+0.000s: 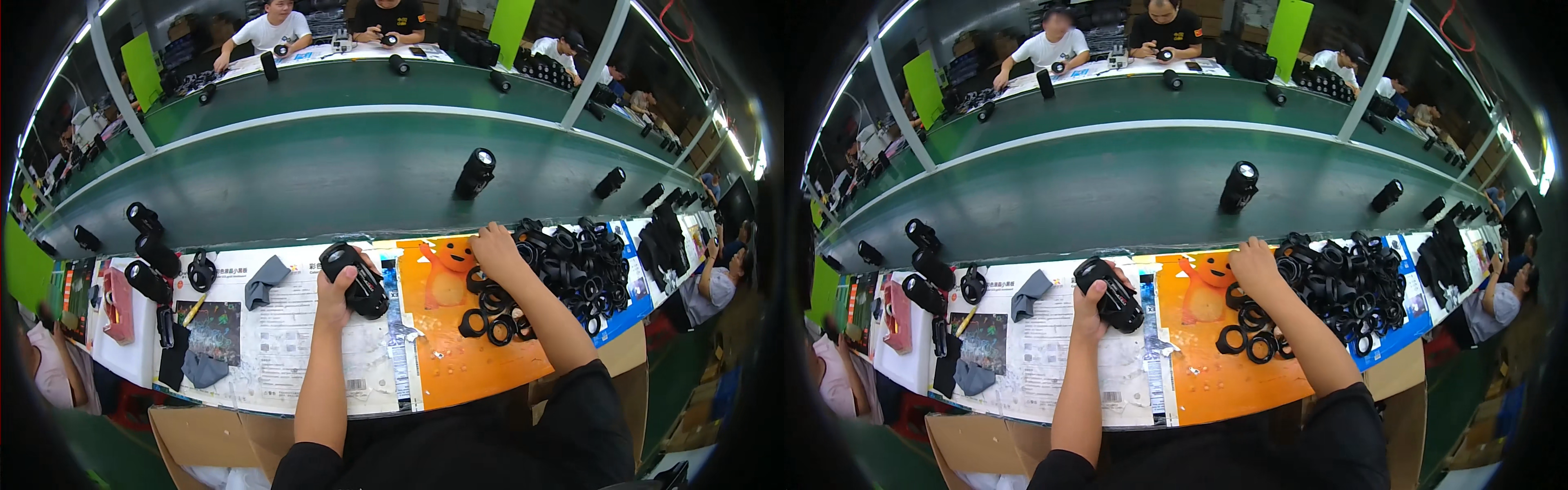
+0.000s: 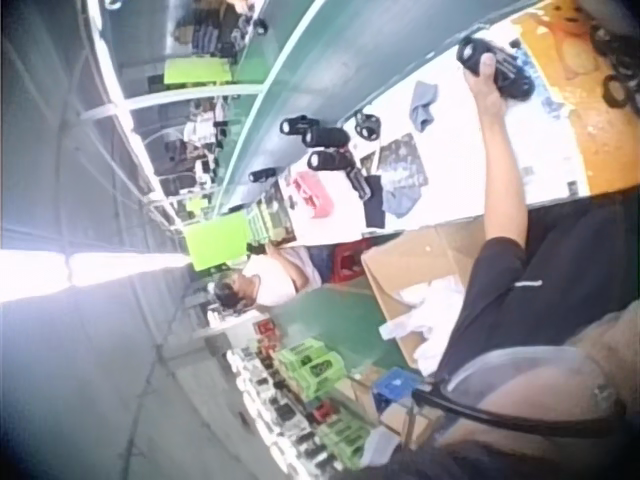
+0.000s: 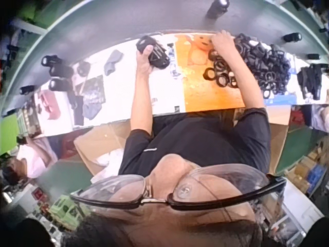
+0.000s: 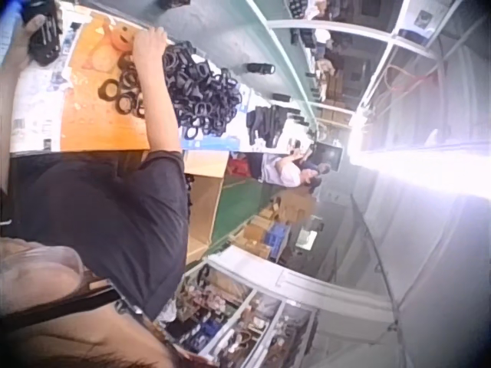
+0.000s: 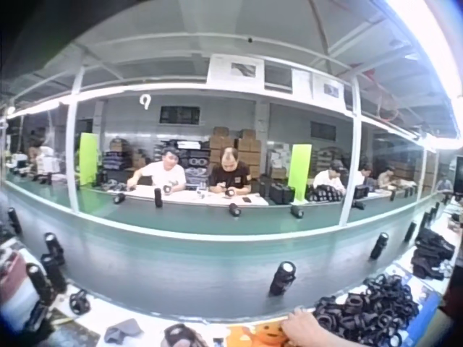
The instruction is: Assembling small electronic devices on a production line by attaching rubber rings and checking components.
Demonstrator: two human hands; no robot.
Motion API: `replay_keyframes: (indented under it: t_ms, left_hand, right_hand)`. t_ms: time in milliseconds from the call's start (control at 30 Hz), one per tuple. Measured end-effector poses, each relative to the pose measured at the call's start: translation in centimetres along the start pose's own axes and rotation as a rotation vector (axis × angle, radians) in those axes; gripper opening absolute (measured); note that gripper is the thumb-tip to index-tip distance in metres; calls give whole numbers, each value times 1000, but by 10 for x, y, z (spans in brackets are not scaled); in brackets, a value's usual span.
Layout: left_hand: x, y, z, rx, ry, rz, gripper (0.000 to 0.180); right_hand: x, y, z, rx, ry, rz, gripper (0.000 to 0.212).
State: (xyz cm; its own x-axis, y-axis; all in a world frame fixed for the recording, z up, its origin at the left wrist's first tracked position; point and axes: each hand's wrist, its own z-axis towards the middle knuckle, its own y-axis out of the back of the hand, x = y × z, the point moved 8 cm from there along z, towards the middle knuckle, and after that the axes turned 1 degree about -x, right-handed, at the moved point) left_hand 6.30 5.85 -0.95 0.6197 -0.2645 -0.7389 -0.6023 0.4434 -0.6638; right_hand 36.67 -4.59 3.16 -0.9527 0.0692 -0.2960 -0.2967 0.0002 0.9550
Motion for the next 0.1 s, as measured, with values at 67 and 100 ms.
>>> replay_keyframes:
  t_ms: [67, 100]
  left_hand:
    - [-4, 1, -2, 2, -16, 49, 60]
    - [-8, 7, -6, -14, -26, 51, 60]
  right_hand:
    - [-2, -5, 7, -54, 35, -23, 17]
    - [-5, -11, 11, 32, -6, 20, 20]
